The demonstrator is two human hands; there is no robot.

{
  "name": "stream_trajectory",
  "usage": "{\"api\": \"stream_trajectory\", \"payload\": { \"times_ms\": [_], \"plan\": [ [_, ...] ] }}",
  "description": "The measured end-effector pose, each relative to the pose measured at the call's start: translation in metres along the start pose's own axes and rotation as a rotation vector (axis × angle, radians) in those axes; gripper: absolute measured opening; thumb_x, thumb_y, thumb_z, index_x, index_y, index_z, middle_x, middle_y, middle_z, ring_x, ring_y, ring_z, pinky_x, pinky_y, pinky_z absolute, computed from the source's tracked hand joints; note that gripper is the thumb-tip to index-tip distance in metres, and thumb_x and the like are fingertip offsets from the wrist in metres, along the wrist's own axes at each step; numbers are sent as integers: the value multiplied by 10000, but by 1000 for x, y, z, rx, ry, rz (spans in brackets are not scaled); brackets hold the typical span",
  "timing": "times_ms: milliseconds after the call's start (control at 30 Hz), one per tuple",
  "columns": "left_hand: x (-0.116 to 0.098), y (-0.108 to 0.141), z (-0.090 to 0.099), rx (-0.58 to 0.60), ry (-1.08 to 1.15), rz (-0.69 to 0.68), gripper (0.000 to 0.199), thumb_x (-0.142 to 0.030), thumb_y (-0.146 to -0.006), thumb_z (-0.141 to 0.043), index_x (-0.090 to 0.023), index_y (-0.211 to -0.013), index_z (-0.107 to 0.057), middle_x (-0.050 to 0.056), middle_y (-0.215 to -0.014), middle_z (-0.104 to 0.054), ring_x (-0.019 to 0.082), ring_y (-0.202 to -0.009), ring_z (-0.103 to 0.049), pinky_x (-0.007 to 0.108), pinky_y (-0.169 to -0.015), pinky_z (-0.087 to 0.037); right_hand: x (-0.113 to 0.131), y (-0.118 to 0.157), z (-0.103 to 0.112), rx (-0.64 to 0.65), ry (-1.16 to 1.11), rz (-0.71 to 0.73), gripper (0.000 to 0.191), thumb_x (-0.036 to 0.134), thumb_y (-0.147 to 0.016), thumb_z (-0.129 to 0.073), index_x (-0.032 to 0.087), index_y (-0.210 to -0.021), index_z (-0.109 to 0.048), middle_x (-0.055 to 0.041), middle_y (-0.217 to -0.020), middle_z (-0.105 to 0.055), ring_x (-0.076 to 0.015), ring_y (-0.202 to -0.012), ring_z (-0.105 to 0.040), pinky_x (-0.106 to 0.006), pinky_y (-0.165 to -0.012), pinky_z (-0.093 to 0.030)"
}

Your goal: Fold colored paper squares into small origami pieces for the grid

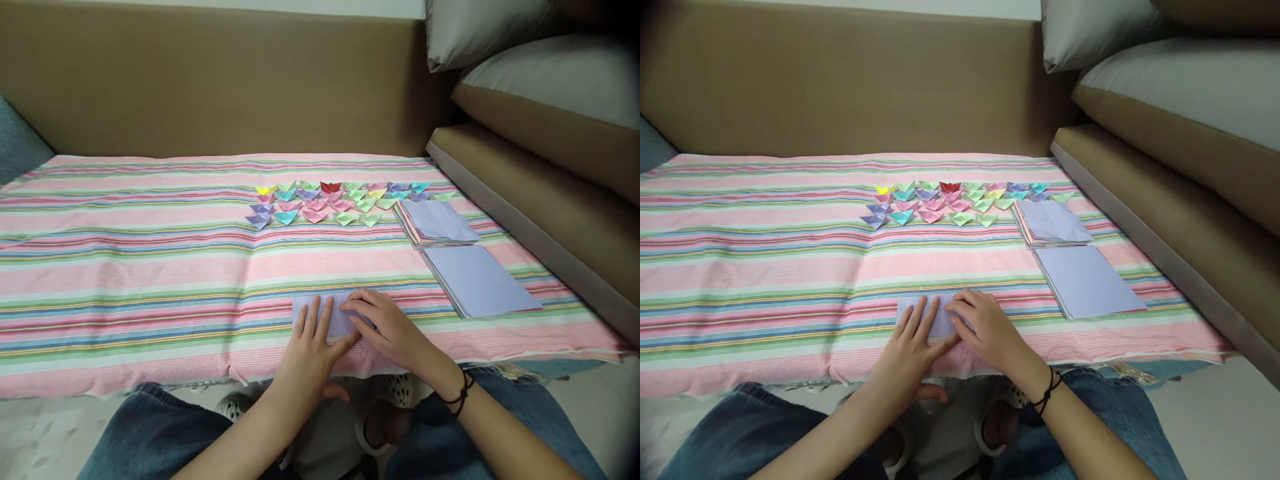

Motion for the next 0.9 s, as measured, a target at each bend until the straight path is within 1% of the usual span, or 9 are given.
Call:
{"api": "stream_trajectory", "payload": {
  "times_ms": [100, 167, 300, 333, 400, 500, 633, 733, 900],
  "plan": [
    [-1, -1, 7, 30, -12, -15, 1218, -664, -379, -757, -395, -1410, -167, 185, -1507, -105, 461, -1341, -85, 617, -1036, -188, -1, -1, 1, 12, -26, -4, 250, 173, -904, -421, 208, -1091, -583, -67, -1000, -571, -208, -927, -536, -374, -836, -412],
    [0, -2, 12, 52, -12, -18, 1214, -662, -406, -753, -356, -1422, -164, 190, -1501, -134, 460, -1338, -114, 612, -1034, -204, -2, -1, 2, 18, -59, -9, 258, 164, -906, -414, 218, -1094, -583, -62, -1003, -566, -205, -935, -532, -369, -837, -411],
    [6, -1, 20, 41, 42, -7, 1125, -768, -592, -543, -133, -1441, -165, 186, -1479, -226, 366, -1360, -167, 497, -1071, -258, -5, -2, 3, 21, -104, 5, 283, 154, -919, -390, 232, -1112, -581, -52, -995, -563, -194, -948, -525, -361, -845, -410],
    [7, -1, 21, 42, 40, -4, 1122, -778, -611, -508, -87, -1432, -181, 185, -1474, -236, 350, -1363, -168, 473, -1077, -264, -5, -1, 3, 26, -98, 17, 287, 159, -920, -391, 236, -1119, -582, -52, -998, -561, -195, -954, -522, -364, -849, -409],
    [7, 0, 19, 57, 3, 0, 1121, -778, -616, -504, -43, -1414, -221, 183, -1477, -223, 348, -1367, -151, 463, -1086, -257, -5, 1, 3, 40, -57, 43, 289, 177, -914, -411, 246, -1133, -587, -58, -1016, -553, -201, -965, -516, -378, -857, -406],
    [6, 1, 14, 63, -70, 0, 1102, -761, -625, -521, -43, -1411, -236, 173, -1492, -161, 356, -1373, -100, 474, -1100, -218, -2, 8, 3, 63, 56, 79, 305, 185, -880, -462, 253, -1146, -594, -79, -1081, -532, -228, -998, -497, -417, -867, -398],
    [4, 3, 10, 25, -87, 4, 1094, -753, -643, -513, -57, -1425, -193, 152, -1505, -110, 342, -1380, -62, 463, -1107, -207, 6, 19, 1, 93, 185, 137, 384, 160, -825, -517, 297, -1178, -579, -88, -1200, -492, -272, -1084, -435, -483, -909, -367],
    [4, 4, 9, 22, -72, 2, 1103, -741, -638, -534, -67, -1431, -172, 142, -1509, -108, 340, -1381, -67, 470, -1104, -214, 9, 25, -1, 90, 221, 165, 431, 160, -813, -536, 323, -1211, -551, -85, -1229, -489, -280, -1106, -412, -511, -938, -346],
    [5, 3, 10, 21, -73, 5, 1099, -726, -637, -555, -78, -1434, -163, 131, -1513, -100, 334, -1384, -52, 468, -1110, -195, 7, 29, -4, 46, 247, 214, 407, 183, -829, -534, 323, -1211, -550, -80, -1264, -489, -280, -1139, -397, -516, -952, -333]
  ]
}}
Point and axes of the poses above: each hand's wrist, its own y-axis away from the middle knuckle, its own z-axis out of the back of the hand, x = y × z, the point moved 1 cm from there along -y, towards the middle knuckle
